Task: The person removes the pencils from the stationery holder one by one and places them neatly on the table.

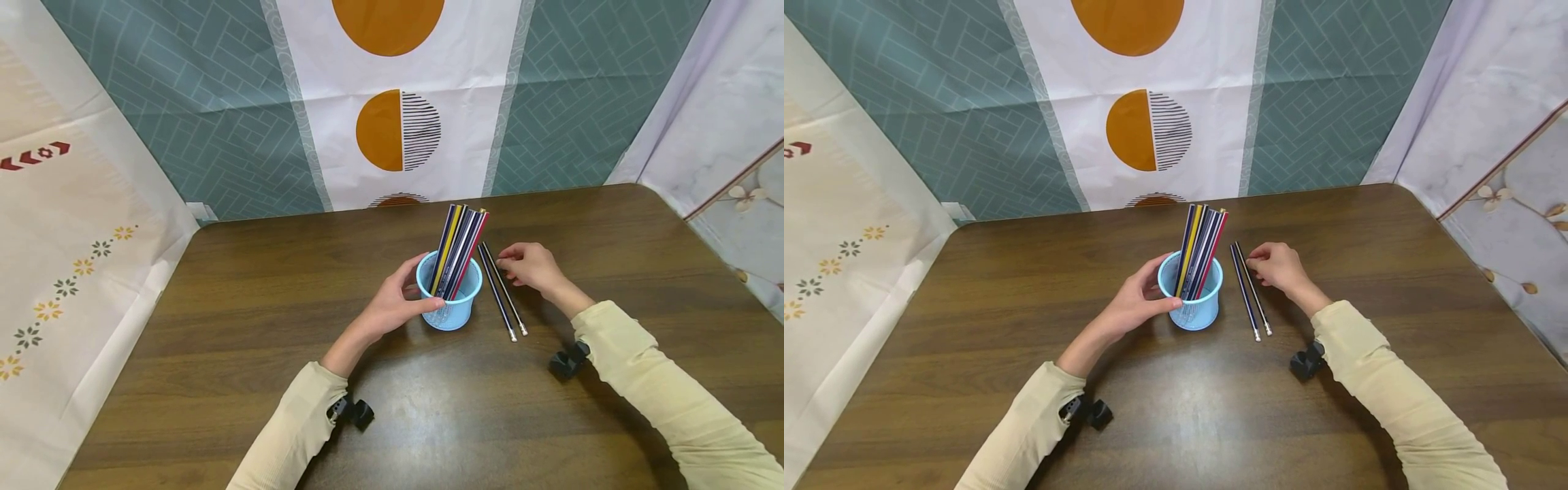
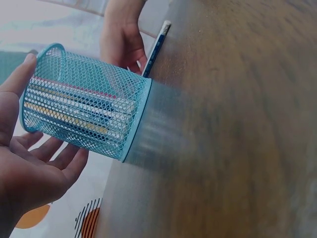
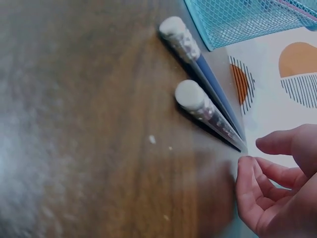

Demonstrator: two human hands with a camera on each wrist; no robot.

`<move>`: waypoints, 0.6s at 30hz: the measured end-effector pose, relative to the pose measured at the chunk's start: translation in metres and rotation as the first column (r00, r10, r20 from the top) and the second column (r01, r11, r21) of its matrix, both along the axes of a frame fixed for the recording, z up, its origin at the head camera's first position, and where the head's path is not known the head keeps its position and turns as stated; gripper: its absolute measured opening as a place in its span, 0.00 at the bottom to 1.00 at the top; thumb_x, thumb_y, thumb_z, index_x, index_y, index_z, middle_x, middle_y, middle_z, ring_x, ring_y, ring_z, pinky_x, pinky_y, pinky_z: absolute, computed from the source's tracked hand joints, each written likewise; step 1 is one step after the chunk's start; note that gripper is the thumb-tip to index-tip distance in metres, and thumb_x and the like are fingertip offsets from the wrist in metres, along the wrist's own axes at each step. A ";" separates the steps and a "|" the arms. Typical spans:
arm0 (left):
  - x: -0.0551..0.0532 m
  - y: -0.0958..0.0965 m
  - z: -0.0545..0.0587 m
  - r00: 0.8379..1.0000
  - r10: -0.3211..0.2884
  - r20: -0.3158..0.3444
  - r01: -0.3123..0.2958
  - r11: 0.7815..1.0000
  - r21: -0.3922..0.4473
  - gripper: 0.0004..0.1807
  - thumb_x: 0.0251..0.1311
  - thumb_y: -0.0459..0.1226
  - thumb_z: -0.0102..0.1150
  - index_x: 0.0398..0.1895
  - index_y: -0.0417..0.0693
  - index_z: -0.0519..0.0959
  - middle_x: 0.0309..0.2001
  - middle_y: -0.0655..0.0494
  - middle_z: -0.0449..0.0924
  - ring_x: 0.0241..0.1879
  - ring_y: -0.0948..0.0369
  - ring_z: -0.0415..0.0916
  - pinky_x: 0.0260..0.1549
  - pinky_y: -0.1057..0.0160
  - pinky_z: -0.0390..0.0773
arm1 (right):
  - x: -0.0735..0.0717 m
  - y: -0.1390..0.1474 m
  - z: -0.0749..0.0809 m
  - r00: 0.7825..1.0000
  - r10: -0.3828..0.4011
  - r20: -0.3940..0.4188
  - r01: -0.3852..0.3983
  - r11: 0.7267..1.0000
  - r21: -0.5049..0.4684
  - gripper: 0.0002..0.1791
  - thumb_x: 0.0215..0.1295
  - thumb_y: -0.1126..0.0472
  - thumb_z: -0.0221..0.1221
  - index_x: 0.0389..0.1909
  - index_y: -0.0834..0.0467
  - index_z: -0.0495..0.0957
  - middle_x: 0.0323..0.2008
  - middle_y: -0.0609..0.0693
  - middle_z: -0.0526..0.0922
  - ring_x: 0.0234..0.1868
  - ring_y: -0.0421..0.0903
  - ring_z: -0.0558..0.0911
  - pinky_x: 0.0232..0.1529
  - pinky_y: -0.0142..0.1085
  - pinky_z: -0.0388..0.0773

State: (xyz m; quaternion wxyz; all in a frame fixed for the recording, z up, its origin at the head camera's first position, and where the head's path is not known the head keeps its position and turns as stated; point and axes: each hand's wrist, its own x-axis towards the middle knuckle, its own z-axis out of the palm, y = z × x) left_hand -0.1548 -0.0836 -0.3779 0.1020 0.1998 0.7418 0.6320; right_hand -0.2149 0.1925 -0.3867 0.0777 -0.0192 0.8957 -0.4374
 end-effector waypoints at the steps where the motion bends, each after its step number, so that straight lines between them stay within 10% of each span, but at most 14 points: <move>1: 0.000 0.000 0.000 1.000 -0.001 0.000 0.001 1.000 0.001 0.41 0.54 0.31 0.69 0.71 0.47 0.61 0.62 0.47 0.70 0.59 0.53 0.71 0.57 0.56 0.71 | 0.000 0.001 0.001 1.000 -0.001 0.000 0.001 1.000 -0.003 0.16 0.67 0.64 0.57 0.49 0.73 0.76 0.35 0.62 0.80 0.27 0.42 0.78 0.27 0.31 0.81; 18: 0.000 0.000 0.001 1.000 -0.002 0.032 0.002 1.000 -0.012 0.42 0.55 0.29 0.67 0.73 0.44 0.58 0.64 0.43 0.68 0.60 0.49 0.69 0.58 0.54 0.70 | 0.007 0.005 0.019 0.997 0.047 -0.067 -0.050 0.998 -0.040 0.16 0.69 0.63 0.56 0.51 0.71 0.75 0.39 0.61 0.78 0.36 0.51 0.77 0.35 0.33 0.78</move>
